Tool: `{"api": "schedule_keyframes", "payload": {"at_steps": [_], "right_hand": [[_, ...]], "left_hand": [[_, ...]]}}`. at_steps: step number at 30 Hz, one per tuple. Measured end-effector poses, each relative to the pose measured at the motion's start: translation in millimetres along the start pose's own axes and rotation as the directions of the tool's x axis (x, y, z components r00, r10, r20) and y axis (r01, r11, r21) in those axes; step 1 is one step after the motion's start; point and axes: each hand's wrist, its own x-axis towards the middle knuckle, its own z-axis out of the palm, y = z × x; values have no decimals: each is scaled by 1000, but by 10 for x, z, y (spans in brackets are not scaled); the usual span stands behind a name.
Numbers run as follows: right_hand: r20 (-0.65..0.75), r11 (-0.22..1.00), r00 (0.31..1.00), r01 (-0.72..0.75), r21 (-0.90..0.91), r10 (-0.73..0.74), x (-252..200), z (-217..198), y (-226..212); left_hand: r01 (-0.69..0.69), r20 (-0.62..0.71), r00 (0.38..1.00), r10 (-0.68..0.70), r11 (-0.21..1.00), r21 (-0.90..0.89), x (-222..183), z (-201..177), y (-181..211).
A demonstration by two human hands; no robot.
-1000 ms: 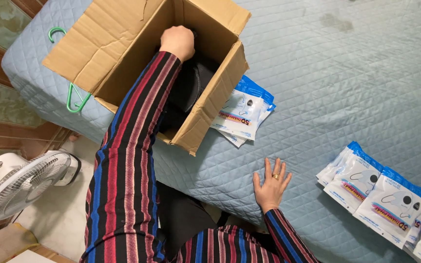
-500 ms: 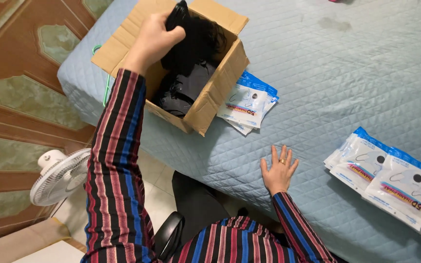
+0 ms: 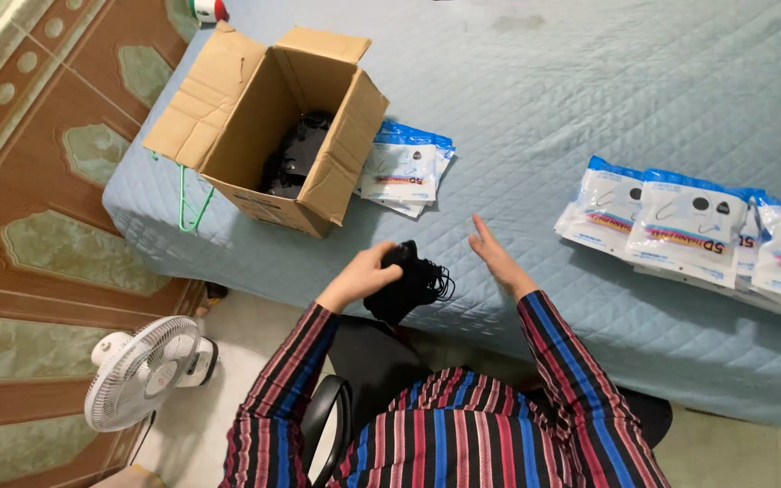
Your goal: The person is taking individual black face masks out of a cardboard box, inspecting both sides, and placing them onto a bed surface.
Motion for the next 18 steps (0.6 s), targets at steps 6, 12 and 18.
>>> {"api": "schedule_keyframes", "payload": {"at_steps": [6,12,18], "right_hand": [[437,997,897,79,-24,-60,-743,162,-486],[376,991,921,-129,46,102,-977,167,-112],[271,965,952,-197,175,145,-1151,188,-66]], "left_hand": [[69,155,988,-21,948,-312,-201,491,378],[155,148,985,-89,831,-534,-310,712,452],[97,95,995,-37,626,-774,-162,1251,-337]]}}
